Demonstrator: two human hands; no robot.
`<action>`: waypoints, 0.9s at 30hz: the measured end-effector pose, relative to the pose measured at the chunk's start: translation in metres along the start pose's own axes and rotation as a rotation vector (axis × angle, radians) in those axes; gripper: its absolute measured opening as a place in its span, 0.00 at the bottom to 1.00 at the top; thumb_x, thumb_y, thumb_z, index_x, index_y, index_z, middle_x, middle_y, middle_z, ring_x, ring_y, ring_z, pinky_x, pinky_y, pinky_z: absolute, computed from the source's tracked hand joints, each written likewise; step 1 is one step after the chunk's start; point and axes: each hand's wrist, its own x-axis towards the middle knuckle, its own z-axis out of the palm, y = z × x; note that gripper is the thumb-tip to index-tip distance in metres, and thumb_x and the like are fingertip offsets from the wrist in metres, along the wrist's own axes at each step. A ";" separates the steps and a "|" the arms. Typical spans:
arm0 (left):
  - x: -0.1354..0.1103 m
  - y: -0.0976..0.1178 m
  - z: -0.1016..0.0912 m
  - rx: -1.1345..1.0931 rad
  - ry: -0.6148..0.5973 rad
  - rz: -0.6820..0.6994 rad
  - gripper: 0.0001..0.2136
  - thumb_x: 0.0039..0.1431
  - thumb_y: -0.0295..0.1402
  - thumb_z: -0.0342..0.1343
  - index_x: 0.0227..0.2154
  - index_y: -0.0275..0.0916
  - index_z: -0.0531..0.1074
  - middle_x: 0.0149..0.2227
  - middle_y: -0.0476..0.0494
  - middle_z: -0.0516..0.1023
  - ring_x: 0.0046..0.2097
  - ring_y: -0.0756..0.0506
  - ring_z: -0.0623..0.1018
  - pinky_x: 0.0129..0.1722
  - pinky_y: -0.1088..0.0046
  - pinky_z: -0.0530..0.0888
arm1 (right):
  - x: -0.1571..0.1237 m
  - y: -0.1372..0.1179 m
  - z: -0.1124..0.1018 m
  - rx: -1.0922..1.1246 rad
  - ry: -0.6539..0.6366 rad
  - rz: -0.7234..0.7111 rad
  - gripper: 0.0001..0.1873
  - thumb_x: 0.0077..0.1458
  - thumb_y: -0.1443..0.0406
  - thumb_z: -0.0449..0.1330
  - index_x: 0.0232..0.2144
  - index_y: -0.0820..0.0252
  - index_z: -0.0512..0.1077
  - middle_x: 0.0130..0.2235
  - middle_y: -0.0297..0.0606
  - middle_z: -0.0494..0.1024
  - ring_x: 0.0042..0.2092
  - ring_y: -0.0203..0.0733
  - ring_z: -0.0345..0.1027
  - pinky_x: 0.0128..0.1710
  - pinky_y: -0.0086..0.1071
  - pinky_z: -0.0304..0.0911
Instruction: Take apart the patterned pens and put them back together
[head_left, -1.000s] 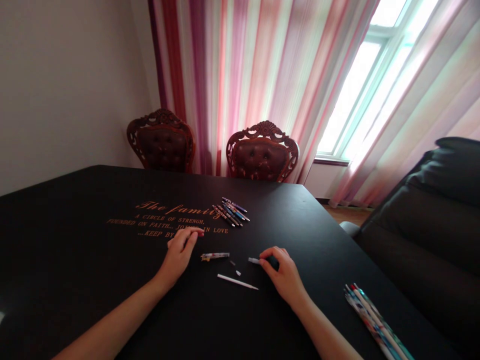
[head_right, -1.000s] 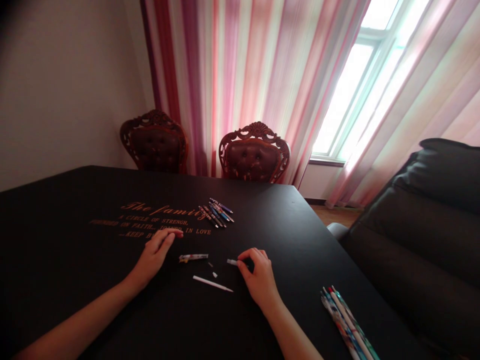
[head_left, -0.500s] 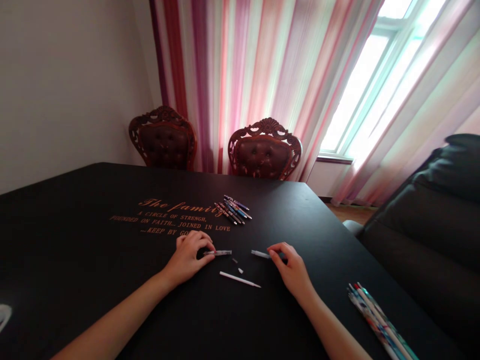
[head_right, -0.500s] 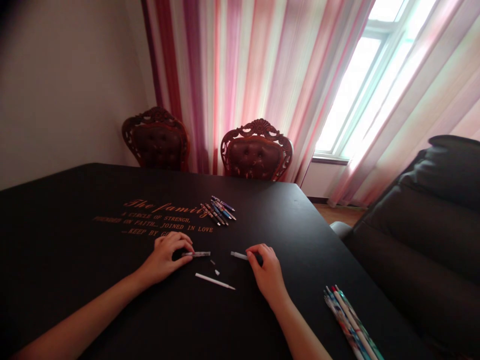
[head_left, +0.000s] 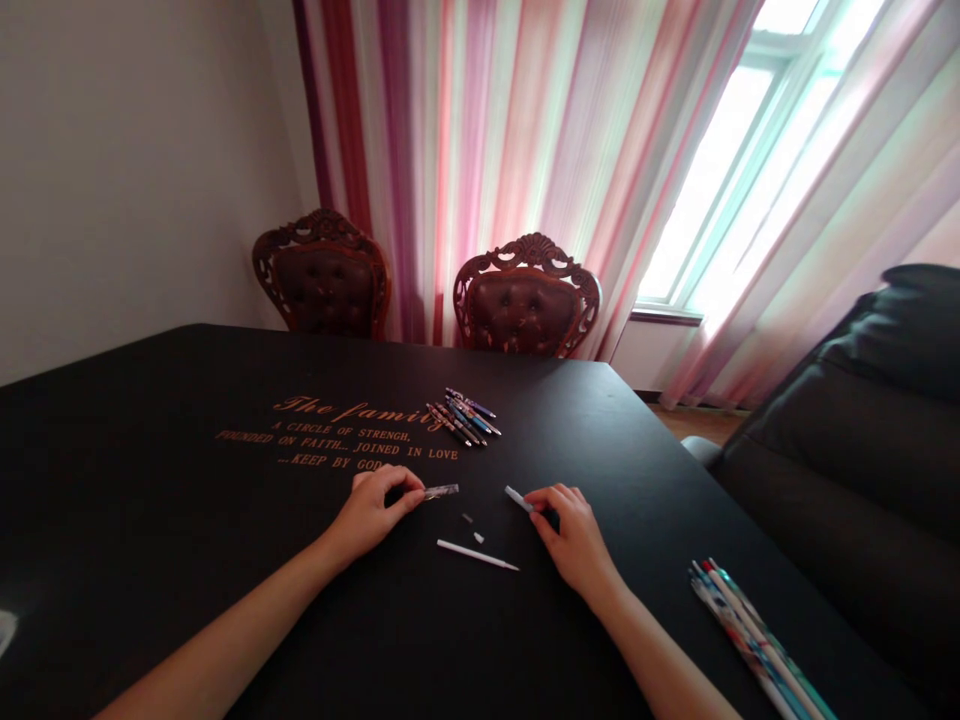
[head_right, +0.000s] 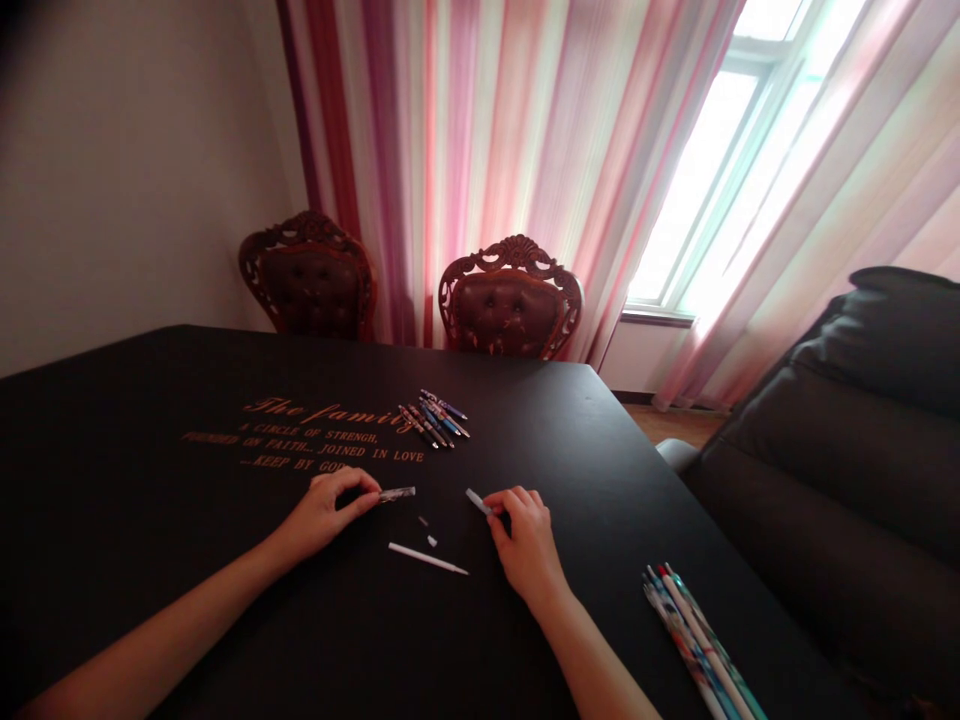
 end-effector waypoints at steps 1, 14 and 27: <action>0.000 0.001 0.000 0.031 0.000 0.015 0.08 0.58 0.40 0.55 0.32 0.44 0.76 0.35 0.49 0.79 0.41 0.42 0.76 0.46 0.64 0.65 | 0.000 -0.001 0.000 0.021 0.003 -0.005 0.09 0.53 0.70 0.56 0.35 0.55 0.74 0.35 0.37 0.75 0.40 0.47 0.66 0.43 0.40 0.60; -0.001 0.002 0.001 0.099 -0.015 0.032 0.08 0.59 0.40 0.54 0.32 0.44 0.75 0.38 0.48 0.78 0.44 0.41 0.74 0.47 0.61 0.63 | 0.000 -0.011 -0.002 0.125 -0.044 -0.002 0.07 0.54 0.68 0.57 0.32 0.55 0.75 0.34 0.36 0.77 0.41 0.46 0.67 0.43 0.39 0.61; 0.001 0.003 -0.003 -0.344 0.097 -0.087 0.10 0.61 0.42 0.51 0.33 0.41 0.71 0.31 0.48 0.78 0.38 0.43 0.76 0.41 0.70 0.70 | 0.001 -0.003 -0.005 0.114 0.136 0.008 0.10 0.61 0.62 0.52 0.36 0.55 0.73 0.35 0.39 0.75 0.41 0.46 0.67 0.41 0.39 0.62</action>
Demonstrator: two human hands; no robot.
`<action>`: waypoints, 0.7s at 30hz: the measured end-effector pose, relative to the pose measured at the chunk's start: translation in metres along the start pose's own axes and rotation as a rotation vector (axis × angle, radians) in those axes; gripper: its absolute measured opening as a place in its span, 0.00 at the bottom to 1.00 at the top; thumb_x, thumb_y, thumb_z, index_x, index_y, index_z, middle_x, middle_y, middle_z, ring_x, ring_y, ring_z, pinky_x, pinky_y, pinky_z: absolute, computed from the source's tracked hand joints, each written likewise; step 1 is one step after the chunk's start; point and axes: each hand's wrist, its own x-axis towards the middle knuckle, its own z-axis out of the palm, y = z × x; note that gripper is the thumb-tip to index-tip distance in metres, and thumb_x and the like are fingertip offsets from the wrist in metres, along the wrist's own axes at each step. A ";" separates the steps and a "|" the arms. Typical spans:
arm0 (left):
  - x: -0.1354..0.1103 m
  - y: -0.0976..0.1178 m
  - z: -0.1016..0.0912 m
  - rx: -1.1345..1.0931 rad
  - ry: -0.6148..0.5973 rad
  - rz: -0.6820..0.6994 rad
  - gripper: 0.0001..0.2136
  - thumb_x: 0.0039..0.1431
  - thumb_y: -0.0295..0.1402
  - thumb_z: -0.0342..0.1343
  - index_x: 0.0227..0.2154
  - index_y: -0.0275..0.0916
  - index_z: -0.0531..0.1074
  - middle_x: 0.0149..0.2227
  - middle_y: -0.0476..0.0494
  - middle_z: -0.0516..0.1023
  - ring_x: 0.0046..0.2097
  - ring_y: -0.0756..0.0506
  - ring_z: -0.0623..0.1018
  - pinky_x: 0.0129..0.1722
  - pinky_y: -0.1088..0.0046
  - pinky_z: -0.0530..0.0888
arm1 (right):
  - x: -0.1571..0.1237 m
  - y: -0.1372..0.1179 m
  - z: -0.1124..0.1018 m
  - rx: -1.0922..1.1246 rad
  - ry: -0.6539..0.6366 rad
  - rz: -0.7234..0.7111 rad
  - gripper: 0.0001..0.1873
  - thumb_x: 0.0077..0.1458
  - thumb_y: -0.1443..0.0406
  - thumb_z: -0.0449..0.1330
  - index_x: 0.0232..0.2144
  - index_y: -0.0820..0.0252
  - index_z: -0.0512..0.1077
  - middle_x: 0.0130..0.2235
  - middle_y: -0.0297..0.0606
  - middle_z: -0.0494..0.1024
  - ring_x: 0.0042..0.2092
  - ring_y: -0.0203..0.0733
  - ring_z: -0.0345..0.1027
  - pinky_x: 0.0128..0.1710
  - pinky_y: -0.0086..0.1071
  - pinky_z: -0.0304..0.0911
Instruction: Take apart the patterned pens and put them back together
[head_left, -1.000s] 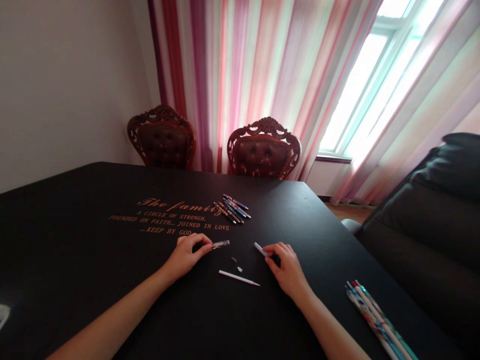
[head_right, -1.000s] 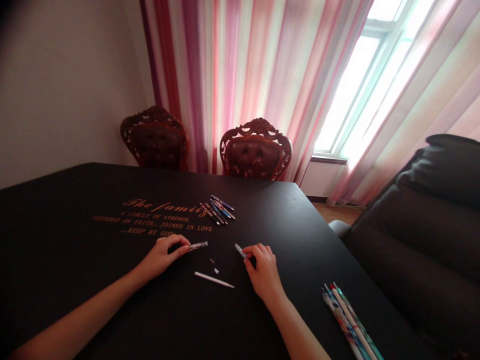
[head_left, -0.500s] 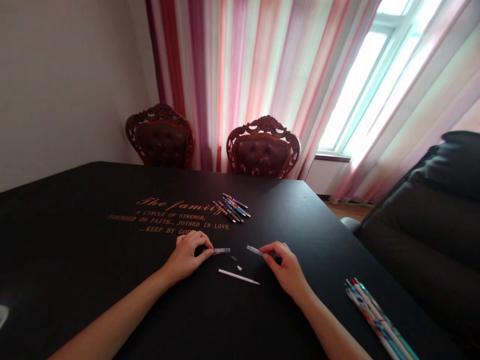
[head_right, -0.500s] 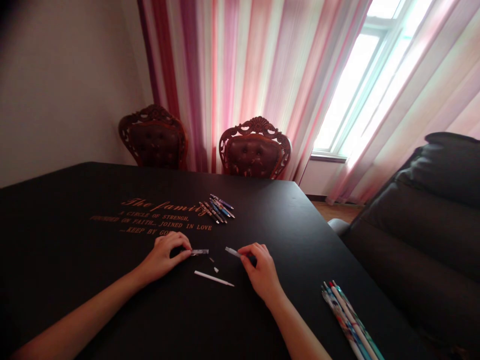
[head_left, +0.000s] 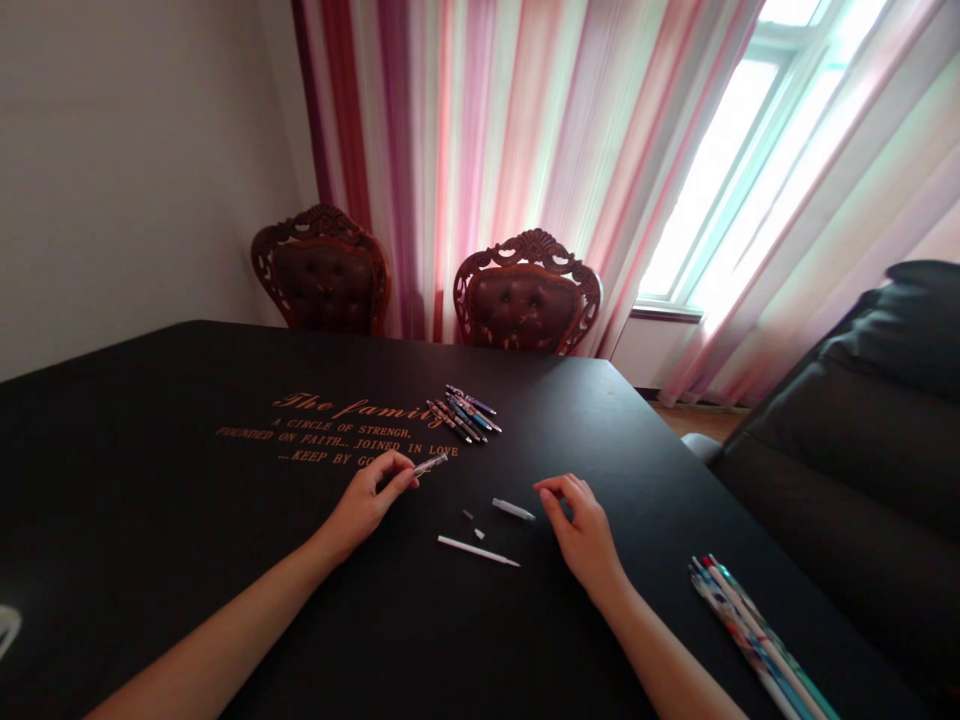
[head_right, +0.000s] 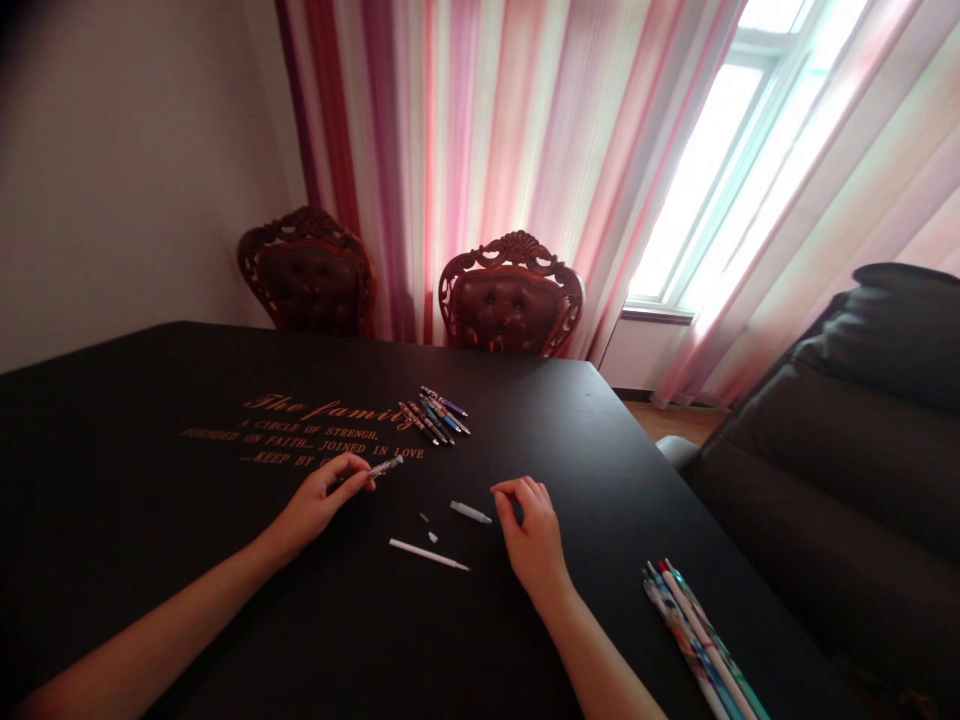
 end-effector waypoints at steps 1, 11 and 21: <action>0.000 0.000 0.000 -0.026 0.003 -0.005 0.10 0.61 0.42 0.51 0.33 0.41 0.71 0.32 0.47 0.78 0.38 0.43 0.76 0.41 0.70 0.70 | 0.000 0.000 0.000 -0.004 0.002 -0.002 0.10 0.61 0.62 0.52 0.36 0.55 0.73 0.35 0.39 0.75 0.41 0.46 0.67 0.41 0.39 0.62; -0.003 0.006 0.012 -0.318 -0.007 -0.038 0.11 0.64 0.40 0.48 0.41 0.40 0.68 0.28 0.49 0.70 0.30 0.47 0.71 0.33 0.71 0.71 | -0.004 -0.002 0.007 -0.187 -0.137 -0.043 0.05 0.54 0.65 0.60 0.35 0.53 0.74 0.39 0.39 0.75 0.43 0.49 0.65 0.44 0.43 0.60; -0.005 0.002 0.012 0.365 -0.037 0.107 0.06 0.61 0.37 0.52 0.36 0.44 0.73 0.37 0.46 0.76 0.41 0.41 0.73 0.43 0.63 0.67 | -0.003 -0.022 0.000 -0.030 -0.113 -0.115 0.05 0.54 0.69 0.57 0.33 0.55 0.71 0.34 0.37 0.75 0.40 0.47 0.66 0.41 0.39 0.60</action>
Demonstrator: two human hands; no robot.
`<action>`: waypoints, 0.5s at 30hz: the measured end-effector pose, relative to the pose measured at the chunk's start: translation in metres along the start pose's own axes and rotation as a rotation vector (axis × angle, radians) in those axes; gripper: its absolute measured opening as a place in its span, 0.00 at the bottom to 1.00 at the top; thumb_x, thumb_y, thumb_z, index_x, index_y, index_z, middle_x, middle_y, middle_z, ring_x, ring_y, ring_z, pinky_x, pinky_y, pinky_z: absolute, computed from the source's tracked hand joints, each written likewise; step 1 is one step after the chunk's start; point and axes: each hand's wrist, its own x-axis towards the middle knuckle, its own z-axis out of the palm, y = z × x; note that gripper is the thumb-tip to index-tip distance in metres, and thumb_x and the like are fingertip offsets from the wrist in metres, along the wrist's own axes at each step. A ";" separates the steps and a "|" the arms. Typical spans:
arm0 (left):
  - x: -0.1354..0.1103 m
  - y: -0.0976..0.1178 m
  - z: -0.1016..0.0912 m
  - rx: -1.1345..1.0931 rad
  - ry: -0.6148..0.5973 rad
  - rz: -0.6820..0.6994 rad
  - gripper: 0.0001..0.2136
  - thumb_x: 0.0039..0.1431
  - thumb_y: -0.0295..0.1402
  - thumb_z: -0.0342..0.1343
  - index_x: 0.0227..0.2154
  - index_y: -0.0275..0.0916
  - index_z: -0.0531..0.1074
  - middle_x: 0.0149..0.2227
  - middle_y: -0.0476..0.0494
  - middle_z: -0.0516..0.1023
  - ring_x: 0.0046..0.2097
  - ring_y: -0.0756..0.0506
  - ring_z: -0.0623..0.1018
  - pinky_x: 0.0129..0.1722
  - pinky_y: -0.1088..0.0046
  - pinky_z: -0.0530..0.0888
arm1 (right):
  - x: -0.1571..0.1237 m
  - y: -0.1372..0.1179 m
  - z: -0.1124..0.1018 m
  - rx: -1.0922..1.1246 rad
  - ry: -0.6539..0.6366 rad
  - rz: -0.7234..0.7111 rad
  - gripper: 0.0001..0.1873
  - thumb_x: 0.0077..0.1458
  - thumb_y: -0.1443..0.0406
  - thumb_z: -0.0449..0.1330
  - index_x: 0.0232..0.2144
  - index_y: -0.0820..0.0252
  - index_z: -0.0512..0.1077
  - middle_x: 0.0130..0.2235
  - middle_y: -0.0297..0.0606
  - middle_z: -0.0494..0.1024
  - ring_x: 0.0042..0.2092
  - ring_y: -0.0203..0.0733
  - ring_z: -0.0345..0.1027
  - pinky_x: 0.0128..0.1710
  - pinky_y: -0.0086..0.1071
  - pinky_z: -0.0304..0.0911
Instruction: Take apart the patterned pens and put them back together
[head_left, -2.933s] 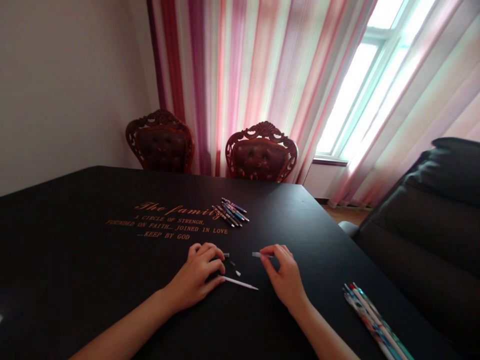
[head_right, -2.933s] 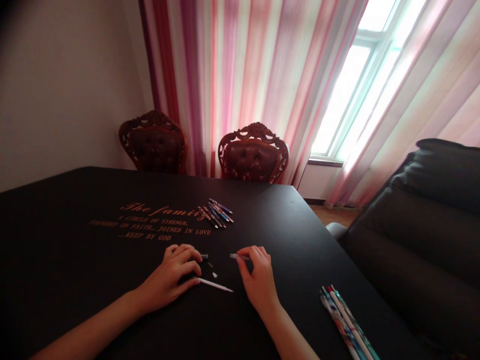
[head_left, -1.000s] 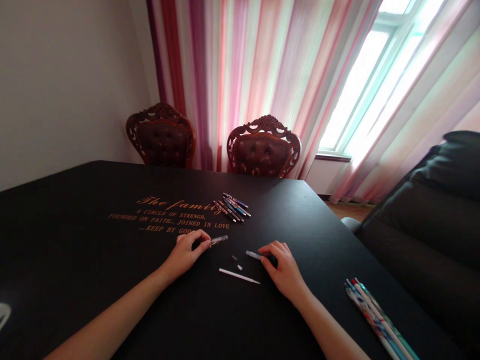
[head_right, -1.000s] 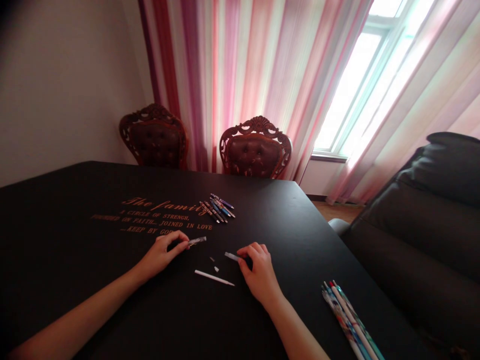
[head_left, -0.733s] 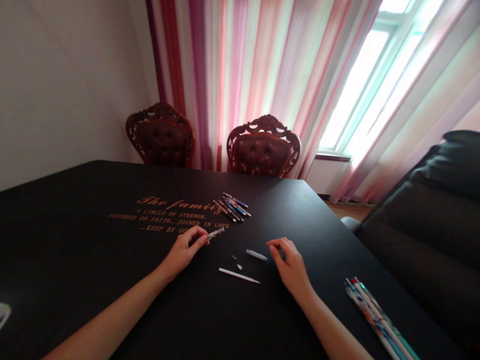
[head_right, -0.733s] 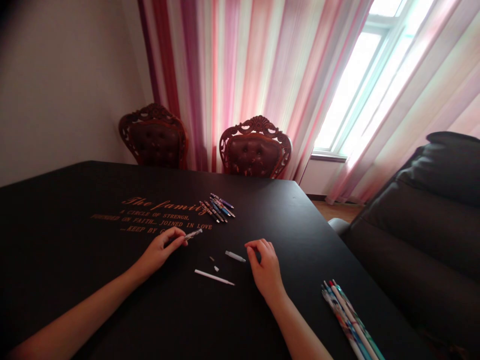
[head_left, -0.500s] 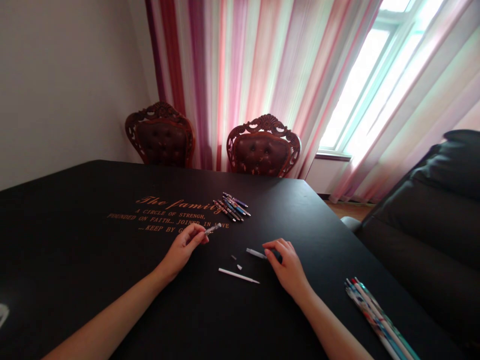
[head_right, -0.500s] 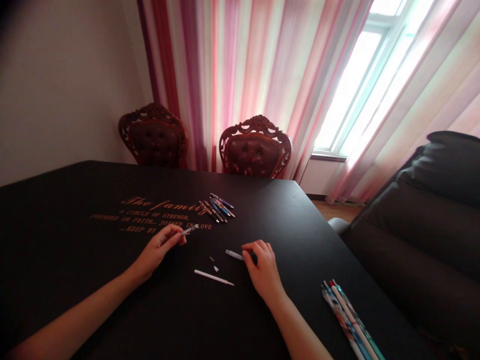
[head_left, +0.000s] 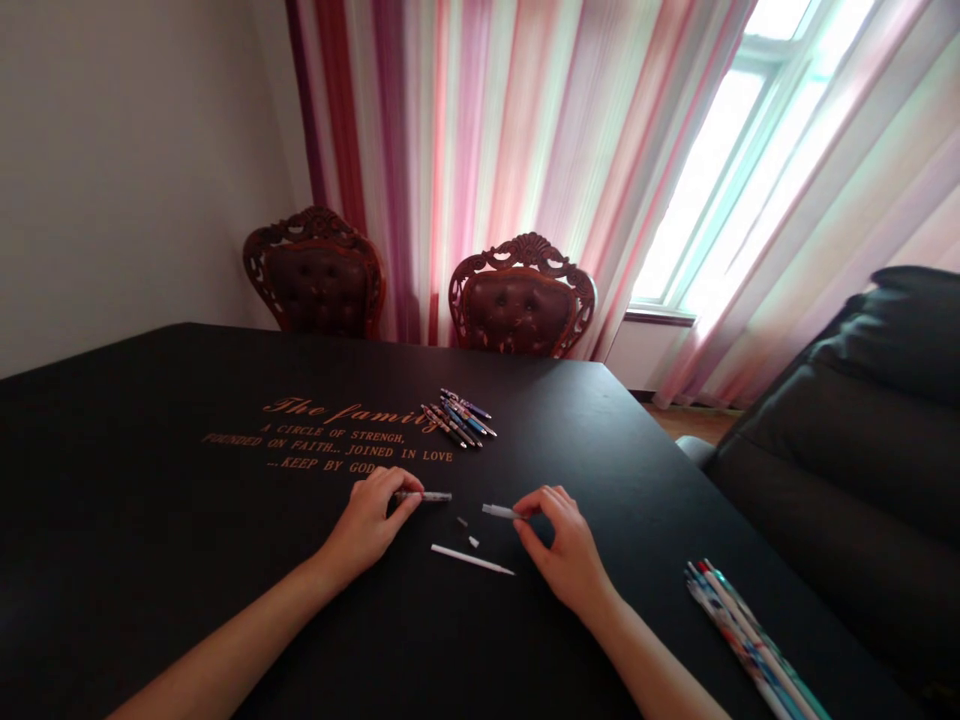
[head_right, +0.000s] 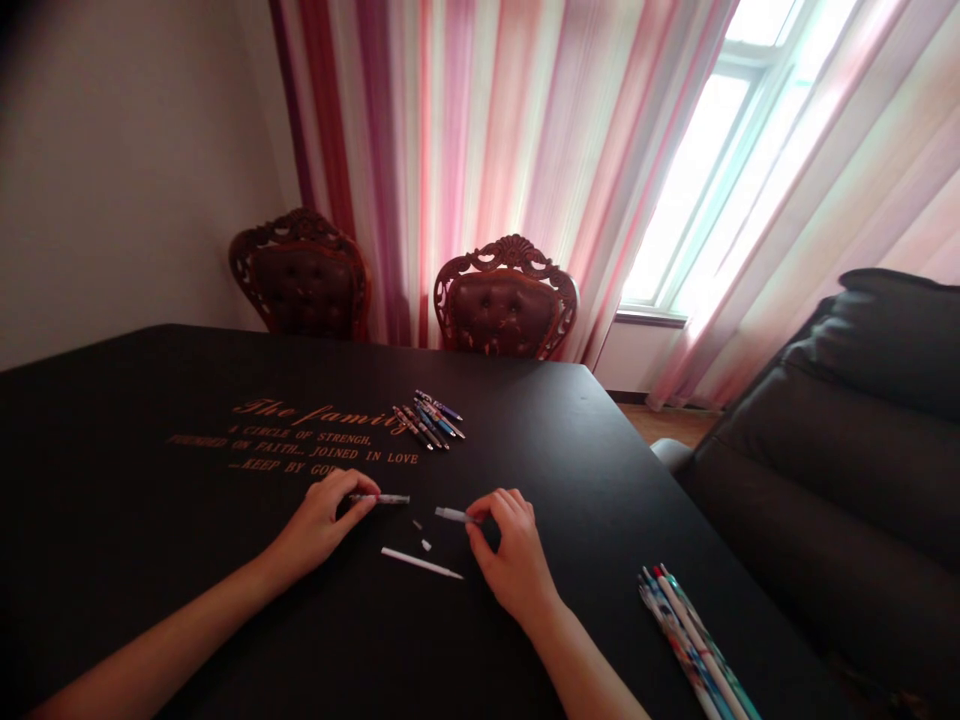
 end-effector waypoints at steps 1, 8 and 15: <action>0.000 0.000 0.000 0.032 -0.016 0.010 0.06 0.61 0.37 0.52 0.35 0.44 0.73 0.37 0.46 0.77 0.42 0.40 0.73 0.43 0.62 0.67 | 0.000 -0.002 0.000 0.011 0.007 -0.010 0.05 0.53 0.69 0.57 0.33 0.55 0.71 0.33 0.37 0.75 0.39 0.47 0.66 0.41 0.39 0.60; -0.002 0.008 -0.002 0.116 -0.007 0.033 0.05 0.59 0.36 0.55 0.37 0.46 0.73 0.42 0.46 0.77 0.47 0.39 0.71 0.45 0.60 0.61 | -0.001 -0.021 -0.002 0.100 0.084 -0.050 0.05 0.53 0.70 0.57 0.32 0.55 0.71 0.31 0.35 0.73 0.36 0.44 0.66 0.42 0.39 0.59; -0.012 0.048 -0.008 0.058 -0.097 0.249 0.07 0.63 0.40 0.54 0.39 0.49 0.75 0.41 0.47 0.78 0.47 0.42 0.71 0.47 0.61 0.56 | -0.004 -0.045 0.003 0.201 0.066 -0.074 0.05 0.53 0.71 0.58 0.31 0.56 0.70 0.31 0.35 0.72 0.36 0.43 0.65 0.40 0.38 0.59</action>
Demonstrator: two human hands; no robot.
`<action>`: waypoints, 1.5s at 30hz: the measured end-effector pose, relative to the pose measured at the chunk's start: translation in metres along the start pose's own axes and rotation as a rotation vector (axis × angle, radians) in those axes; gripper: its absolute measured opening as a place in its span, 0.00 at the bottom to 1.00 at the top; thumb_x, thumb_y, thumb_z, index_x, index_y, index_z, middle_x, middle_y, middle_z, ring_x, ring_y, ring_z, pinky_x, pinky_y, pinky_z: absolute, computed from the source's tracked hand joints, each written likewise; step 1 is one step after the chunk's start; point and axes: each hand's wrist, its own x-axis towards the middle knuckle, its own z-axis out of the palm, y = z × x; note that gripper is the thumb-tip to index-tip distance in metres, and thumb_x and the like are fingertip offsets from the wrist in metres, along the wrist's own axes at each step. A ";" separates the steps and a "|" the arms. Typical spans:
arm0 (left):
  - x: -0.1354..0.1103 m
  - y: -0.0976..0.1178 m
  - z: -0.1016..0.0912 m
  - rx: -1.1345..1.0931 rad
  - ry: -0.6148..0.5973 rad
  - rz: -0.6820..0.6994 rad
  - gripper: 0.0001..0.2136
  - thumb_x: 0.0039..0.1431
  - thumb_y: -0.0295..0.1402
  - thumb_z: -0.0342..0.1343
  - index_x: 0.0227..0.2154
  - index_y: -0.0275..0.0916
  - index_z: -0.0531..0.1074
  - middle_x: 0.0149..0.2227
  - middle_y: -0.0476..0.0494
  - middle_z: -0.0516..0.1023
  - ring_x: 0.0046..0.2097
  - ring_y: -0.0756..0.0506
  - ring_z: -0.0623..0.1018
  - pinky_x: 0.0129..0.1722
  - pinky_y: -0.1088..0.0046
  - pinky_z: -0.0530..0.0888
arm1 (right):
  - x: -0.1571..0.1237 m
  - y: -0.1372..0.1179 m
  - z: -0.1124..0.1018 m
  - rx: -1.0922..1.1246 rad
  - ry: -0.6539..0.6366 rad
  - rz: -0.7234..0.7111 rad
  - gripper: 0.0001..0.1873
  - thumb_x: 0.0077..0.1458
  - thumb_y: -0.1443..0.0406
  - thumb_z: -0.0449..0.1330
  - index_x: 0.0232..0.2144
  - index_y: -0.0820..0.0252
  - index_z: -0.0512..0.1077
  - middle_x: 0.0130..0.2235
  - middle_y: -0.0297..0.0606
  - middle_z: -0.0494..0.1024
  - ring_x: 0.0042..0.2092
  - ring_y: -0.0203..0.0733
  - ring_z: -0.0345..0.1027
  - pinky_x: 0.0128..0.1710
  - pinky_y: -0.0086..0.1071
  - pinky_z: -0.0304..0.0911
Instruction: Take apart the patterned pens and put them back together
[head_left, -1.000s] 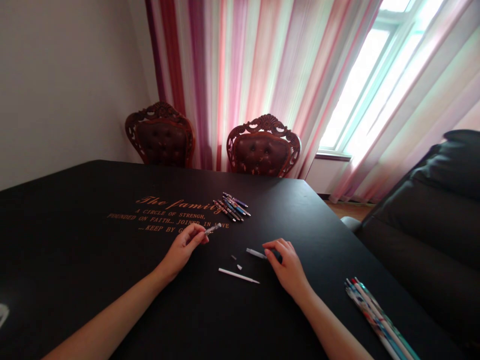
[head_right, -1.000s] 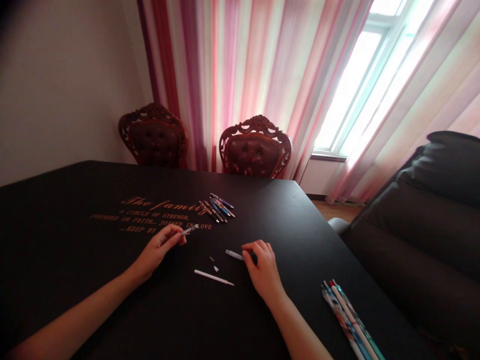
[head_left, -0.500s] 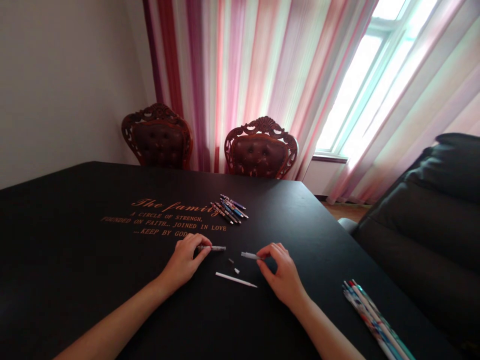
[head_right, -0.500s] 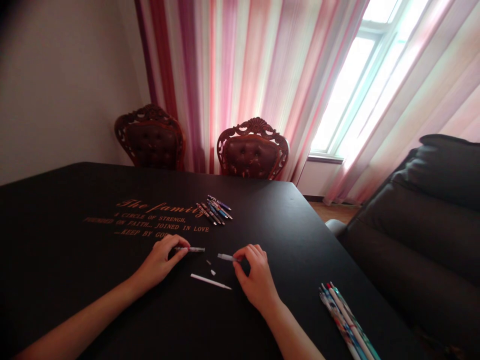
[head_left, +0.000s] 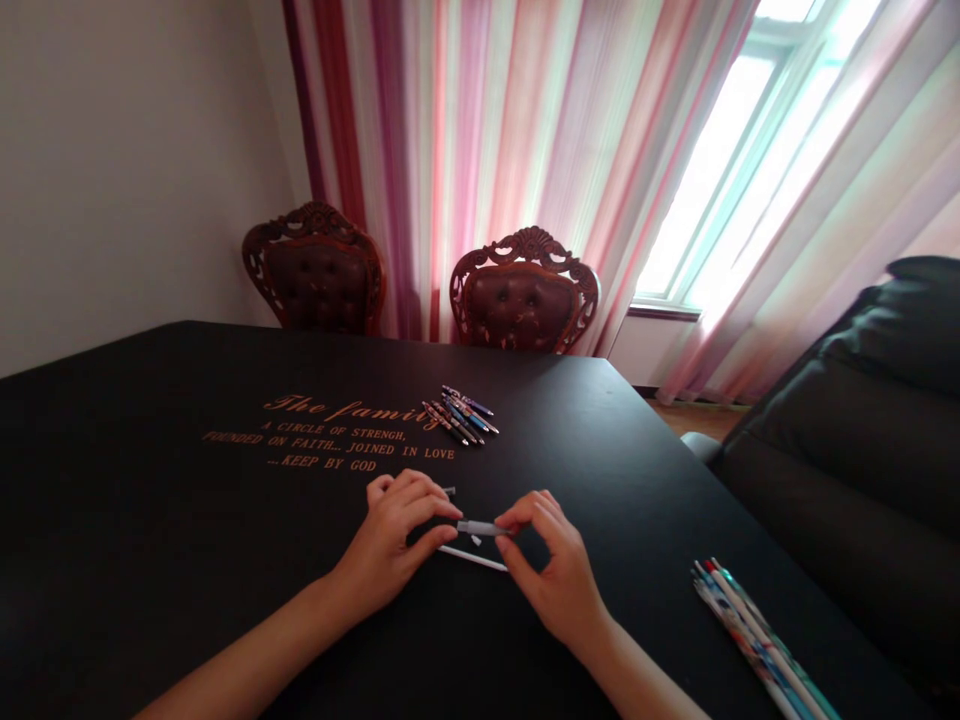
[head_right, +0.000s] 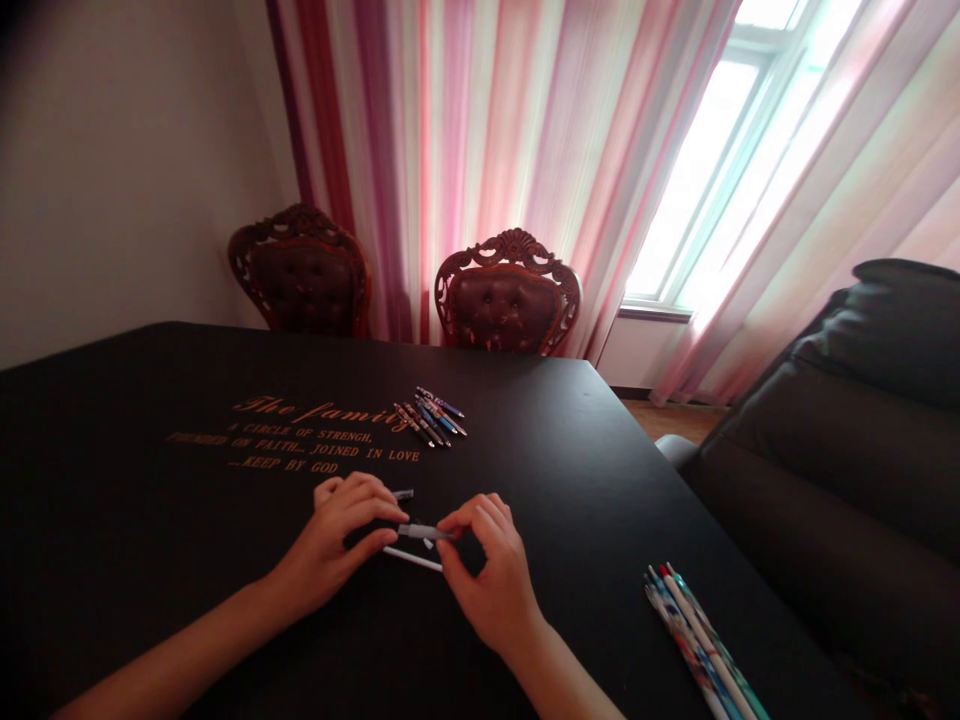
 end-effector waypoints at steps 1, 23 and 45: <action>0.000 0.004 0.000 -0.010 -0.010 0.013 0.07 0.64 0.38 0.52 0.37 0.47 0.75 0.39 0.48 0.79 0.46 0.42 0.71 0.46 0.61 0.56 | -0.001 -0.002 0.001 0.012 -0.007 -0.008 0.05 0.53 0.71 0.58 0.31 0.56 0.70 0.31 0.35 0.72 0.36 0.43 0.65 0.39 0.38 0.59; -0.009 0.003 0.020 -0.128 0.000 0.042 0.08 0.65 0.31 0.52 0.30 0.42 0.73 0.32 0.52 0.77 0.40 0.47 0.73 0.44 0.65 0.55 | -0.004 -0.005 0.006 0.216 -0.052 0.106 0.07 0.52 0.73 0.60 0.33 0.58 0.74 0.32 0.34 0.75 0.36 0.39 0.69 0.37 0.31 0.63; -0.005 -0.004 0.018 -0.014 0.051 -0.092 0.05 0.63 0.36 0.53 0.38 0.46 0.72 0.40 0.49 0.78 0.46 0.43 0.73 0.47 0.61 0.56 | 0.003 0.018 -0.004 0.004 0.028 0.161 0.02 0.56 0.67 0.60 0.32 0.56 0.73 0.34 0.35 0.75 0.39 0.43 0.67 0.41 0.36 0.62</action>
